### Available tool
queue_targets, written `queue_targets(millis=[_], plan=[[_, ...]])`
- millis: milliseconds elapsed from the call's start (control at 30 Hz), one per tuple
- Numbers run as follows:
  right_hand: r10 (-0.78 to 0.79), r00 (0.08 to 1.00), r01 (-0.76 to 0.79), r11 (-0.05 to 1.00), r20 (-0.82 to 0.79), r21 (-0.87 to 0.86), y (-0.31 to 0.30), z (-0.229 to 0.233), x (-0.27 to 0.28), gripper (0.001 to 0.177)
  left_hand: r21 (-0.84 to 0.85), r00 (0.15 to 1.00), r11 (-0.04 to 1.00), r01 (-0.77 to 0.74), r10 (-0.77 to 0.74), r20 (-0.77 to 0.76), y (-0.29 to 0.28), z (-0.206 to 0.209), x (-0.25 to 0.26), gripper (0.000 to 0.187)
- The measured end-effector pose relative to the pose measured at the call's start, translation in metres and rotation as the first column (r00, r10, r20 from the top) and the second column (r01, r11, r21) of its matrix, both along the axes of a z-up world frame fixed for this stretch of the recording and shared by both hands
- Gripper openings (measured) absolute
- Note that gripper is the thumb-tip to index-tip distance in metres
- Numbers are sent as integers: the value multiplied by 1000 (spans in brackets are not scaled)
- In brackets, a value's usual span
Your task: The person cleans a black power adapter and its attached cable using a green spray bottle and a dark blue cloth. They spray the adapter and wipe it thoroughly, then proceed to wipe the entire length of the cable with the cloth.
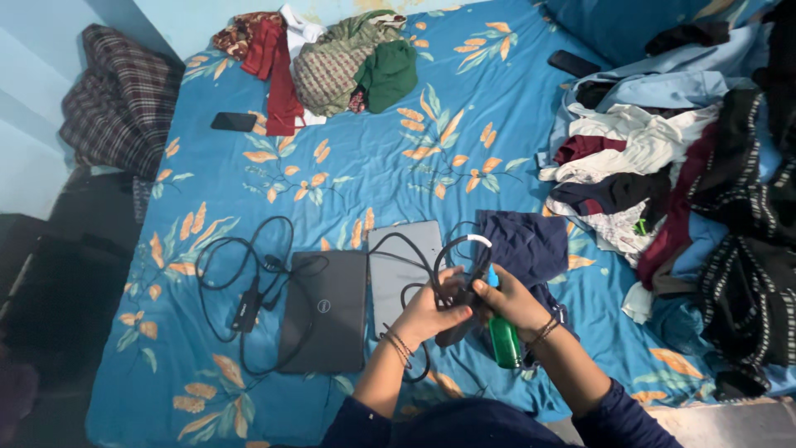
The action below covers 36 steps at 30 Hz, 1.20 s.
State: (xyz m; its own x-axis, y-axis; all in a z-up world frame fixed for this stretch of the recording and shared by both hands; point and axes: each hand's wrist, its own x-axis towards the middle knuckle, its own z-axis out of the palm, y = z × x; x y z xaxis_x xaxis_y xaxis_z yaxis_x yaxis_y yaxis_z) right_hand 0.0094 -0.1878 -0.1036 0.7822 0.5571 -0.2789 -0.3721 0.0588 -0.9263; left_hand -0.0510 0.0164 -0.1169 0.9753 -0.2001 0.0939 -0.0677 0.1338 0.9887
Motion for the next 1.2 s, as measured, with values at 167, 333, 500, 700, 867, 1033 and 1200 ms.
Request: queue_targets(millis=[167, 333, 500, 700, 867, 1033, 1200], plan=[[-133, 974, 137, 990, -184, 10, -6, 1, 7, 45, -31, 999, 999, -15, 14, -34, -10, 14, 3, 59], [-35, 733, 376, 854, -679, 361, -28, -30, 36, 26, -188, 980, 967, -171, 148, -130, -15, 6, 6, 51], [-129, 795, 370, 877, -593, 306, -48, -26, 12, 14, -168, 965, 951, -258, 245, -95, -12, -1, 5, 48], [-133, 893, 322, 857, -431, 402, -53, -11, -20, 40, -249, 958, 929, -275, 243, -150, -15, 6, 6, 48], [-67, 996, 79, 968, -56, 240, -43, -4, -46, 49, -310, 961, 911, -272, 240, -140, -18, 5, 8, 49], [-179, 980, 195, 950, -87, 243, -32, 34, -61, 53, -320, 955, 902, -290, 254, -152, -23, 2, 8, 48], [-45, 966, 164, 866, -253, 472, -22, 41, -94, 49, -269, 943, 909, -318, 275, -186, -26, -5, 9, 49]])
